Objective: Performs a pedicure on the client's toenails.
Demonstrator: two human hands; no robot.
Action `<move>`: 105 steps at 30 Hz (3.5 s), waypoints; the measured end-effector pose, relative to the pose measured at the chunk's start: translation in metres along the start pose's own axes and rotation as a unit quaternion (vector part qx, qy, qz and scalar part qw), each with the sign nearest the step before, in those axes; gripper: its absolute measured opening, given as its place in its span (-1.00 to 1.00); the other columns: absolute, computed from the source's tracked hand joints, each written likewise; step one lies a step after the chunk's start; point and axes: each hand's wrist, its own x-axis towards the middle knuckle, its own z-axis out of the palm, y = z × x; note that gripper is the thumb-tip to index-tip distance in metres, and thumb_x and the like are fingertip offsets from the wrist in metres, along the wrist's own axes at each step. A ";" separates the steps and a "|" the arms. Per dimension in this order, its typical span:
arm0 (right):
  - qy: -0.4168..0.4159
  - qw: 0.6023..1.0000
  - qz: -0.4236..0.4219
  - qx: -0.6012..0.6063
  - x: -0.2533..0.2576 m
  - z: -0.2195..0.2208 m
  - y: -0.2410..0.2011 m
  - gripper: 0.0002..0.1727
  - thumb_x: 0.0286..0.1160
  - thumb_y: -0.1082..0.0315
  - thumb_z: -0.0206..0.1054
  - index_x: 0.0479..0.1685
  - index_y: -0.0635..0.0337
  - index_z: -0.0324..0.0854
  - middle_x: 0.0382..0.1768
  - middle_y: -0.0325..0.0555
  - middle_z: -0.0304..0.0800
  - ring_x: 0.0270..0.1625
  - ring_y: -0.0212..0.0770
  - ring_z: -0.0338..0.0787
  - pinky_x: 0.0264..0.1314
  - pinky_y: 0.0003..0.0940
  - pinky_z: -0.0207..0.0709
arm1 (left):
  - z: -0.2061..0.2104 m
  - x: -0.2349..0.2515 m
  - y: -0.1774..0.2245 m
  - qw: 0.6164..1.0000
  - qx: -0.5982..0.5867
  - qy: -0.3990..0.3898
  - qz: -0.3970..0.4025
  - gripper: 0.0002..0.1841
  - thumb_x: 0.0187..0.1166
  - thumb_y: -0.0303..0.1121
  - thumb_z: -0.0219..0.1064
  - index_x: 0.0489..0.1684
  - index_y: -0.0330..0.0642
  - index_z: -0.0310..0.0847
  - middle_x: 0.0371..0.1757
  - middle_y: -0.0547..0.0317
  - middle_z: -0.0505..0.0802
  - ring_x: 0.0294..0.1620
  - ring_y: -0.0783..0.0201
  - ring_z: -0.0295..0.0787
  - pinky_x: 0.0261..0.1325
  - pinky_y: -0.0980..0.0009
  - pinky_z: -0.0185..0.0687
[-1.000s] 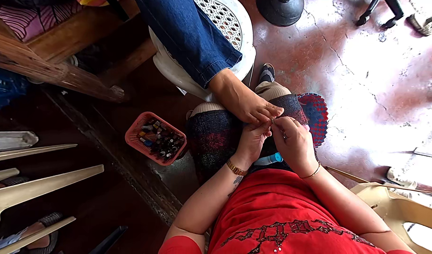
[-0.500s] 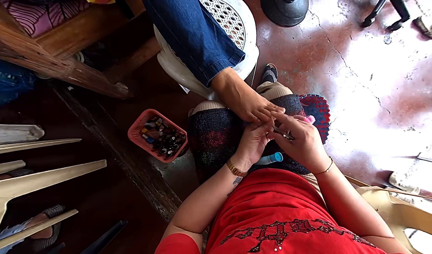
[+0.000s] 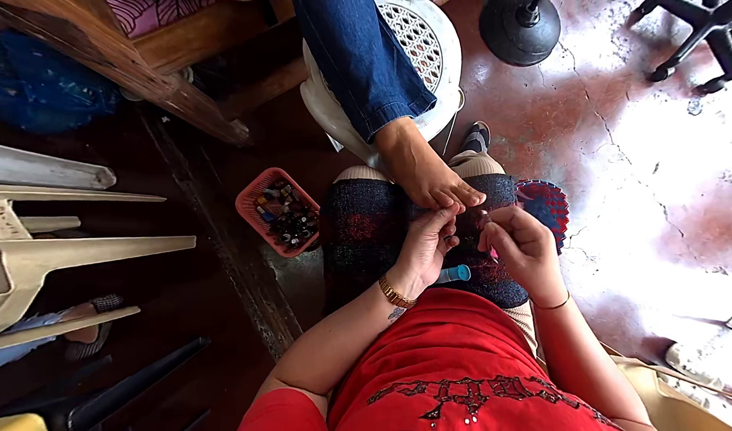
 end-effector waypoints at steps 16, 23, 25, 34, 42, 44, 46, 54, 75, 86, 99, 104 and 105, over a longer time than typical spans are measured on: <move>0.009 0.993 0.031 -0.112 -0.001 0.003 0.014 -0.78 0.59 0.34 0.38 0.06 0.16 0.87 -0.21 -0.24 0.94 -0.25 -0.52 0.84 -0.11 -0.54 0.74 | 0.002 -0.004 -0.001 0.998 -0.004 0.059 -0.001 -0.86 0.74 -0.32 0.23 -0.15 -0.05 0.71 -0.15 0.24 0.79 -0.30 0.38 0.67 -0.20 0.48 0.65; 0.025 0.988 0.011 -0.151 0.003 0.014 0.011 -0.80 0.60 0.30 0.39 0.01 0.13 0.88 -0.24 -0.21 0.93 -0.29 -0.47 0.84 -0.18 -0.48 0.73 | 0.001 -0.005 -0.001 0.998 0.004 0.059 0.002 -0.83 0.77 -0.31 0.19 -0.14 -0.08 0.71 -0.13 0.23 0.80 -0.27 0.38 0.70 -0.16 0.48 0.68; 0.021 0.988 0.008 -0.154 0.005 0.015 0.012 -0.79 0.59 0.30 0.39 0.01 0.13 0.88 -0.30 -0.21 0.92 -0.37 -0.47 0.82 -0.26 -0.49 0.73 | 0.000 -0.005 0.000 0.998 0.001 0.056 0.002 -0.83 0.77 -0.31 0.20 -0.14 -0.08 0.71 -0.12 0.23 0.80 -0.25 0.37 0.71 -0.11 0.46 0.68; -0.009 0.989 0.052 -0.138 0.010 0.007 -0.006 -0.76 0.64 0.25 0.35 0.01 0.16 0.86 -0.30 -0.25 0.92 -0.36 -0.54 0.81 -0.25 -0.60 0.72 | -0.006 -0.005 0.009 0.999 0.006 0.019 -0.049 -0.79 0.80 -0.33 0.14 -0.12 -0.14 0.70 -0.15 0.14 0.81 -0.20 0.34 0.75 -0.07 0.45 0.71; -0.242 0.960 0.118 -0.072 0.051 -0.040 -0.003 -0.80 0.56 0.24 0.30 -0.09 0.13 0.77 -0.36 -0.35 0.80 -0.36 -0.63 0.67 -0.28 -0.68 0.56 | 0.004 -0.004 0.016 0.991 -0.087 0.038 -0.097 -0.81 0.76 -0.48 0.12 -0.26 -0.16 0.64 -0.29 0.16 0.78 -0.37 0.38 0.68 -0.20 0.48 0.67; -0.286 0.948 0.137 -0.039 0.057 -0.048 0.000 -0.79 0.57 0.28 0.28 -0.04 0.15 0.77 -0.32 -0.33 0.82 -0.34 -0.61 0.70 -0.26 -0.67 0.59 | 0.006 -0.003 0.014 0.990 -0.094 0.049 -0.092 -0.80 0.76 -0.49 0.12 -0.26 -0.16 0.64 -0.29 0.16 0.78 -0.36 0.37 0.68 -0.19 0.47 0.68; -0.267 0.957 0.113 -0.020 0.053 -0.048 0.005 -0.78 0.61 0.32 0.33 0.02 0.19 0.82 -0.20 -0.26 0.92 -0.22 -0.58 0.81 -0.10 -0.66 0.70 | 0.007 -0.003 0.013 0.990 -0.094 0.054 -0.086 -0.78 0.77 -0.48 0.10 -0.27 -0.16 0.64 -0.29 0.17 0.78 -0.35 0.38 0.68 -0.18 0.47 0.68; -0.103 0.985 0.005 -0.139 0.029 -0.024 0.017 -0.78 0.59 0.26 0.42 -0.07 0.21 0.88 -0.20 -0.17 0.95 -0.15 -0.47 0.88 0.01 -0.56 0.73 | 0.010 0.000 -0.003 0.987 -0.151 0.053 -0.035 -0.78 0.76 -0.49 0.09 -0.27 -0.20 0.63 -0.32 0.12 0.77 -0.38 0.37 0.70 -0.18 0.49 0.70; -0.087 0.984 -0.025 -0.152 0.021 -0.011 0.017 -0.78 0.63 0.28 0.37 -0.05 0.18 0.89 -0.28 -0.20 0.94 -0.31 -0.47 0.85 -0.17 -0.54 0.75 | 0.004 -0.004 -0.010 0.991 -0.127 0.045 0.010 -0.79 0.79 -0.38 0.13 -0.27 -0.13 0.64 -0.37 0.18 0.75 -0.41 0.38 0.70 -0.19 0.51 0.71; -0.081 0.988 -0.001 -0.130 0.019 -0.008 0.017 -0.78 0.65 0.31 0.33 -0.05 0.23 0.85 -0.36 -0.24 0.91 -0.44 -0.51 0.79 -0.32 -0.57 0.71 | 0.003 -0.004 -0.010 0.992 -0.121 0.043 0.016 -0.81 0.78 -0.39 0.15 -0.26 -0.14 0.65 -0.36 0.17 0.76 -0.40 0.38 0.72 -0.19 0.50 0.73; -0.083 0.991 0.056 -0.090 0.018 -0.002 0.014 -0.81 0.70 0.33 0.28 -0.10 0.20 0.79 -0.49 -0.36 0.83 -0.56 -0.57 0.69 -0.50 -0.62 0.61 | 0.002 -0.001 -0.012 0.992 -0.119 0.040 0.021 -0.85 0.74 -0.41 0.21 -0.25 -0.13 0.66 -0.36 0.18 0.76 -0.42 0.39 0.70 -0.22 0.51 0.71; -0.092 0.991 0.074 -0.063 0.016 0.001 0.013 -0.79 0.75 0.33 0.22 -0.07 0.24 0.75 -0.53 -0.35 0.79 -0.61 -0.55 0.66 -0.57 -0.61 0.58 | 0.002 0.000 -0.013 0.992 -0.122 0.036 0.024 -0.86 0.74 -0.41 0.21 -0.24 -0.13 0.65 -0.37 0.18 0.76 -0.42 0.39 0.70 -0.22 0.51 0.71; -0.092 0.991 0.074 -0.060 0.016 0.002 0.013 -0.79 0.75 0.33 0.22 -0.06 0.24 0.74 -0.54 -0.35 0.79 -0.60 -0.55 0.67 -0.55 -0.61 0.59 | 0.002 0.000 -0.013 0.991 -0.124 0.034 0.024 -0.85 0.74 -0.41 0.21 -0.24 -0.13 0.65 -0.37 0.18 0.76 -0.42 0.39 0.70 -0.22 0.51 0.71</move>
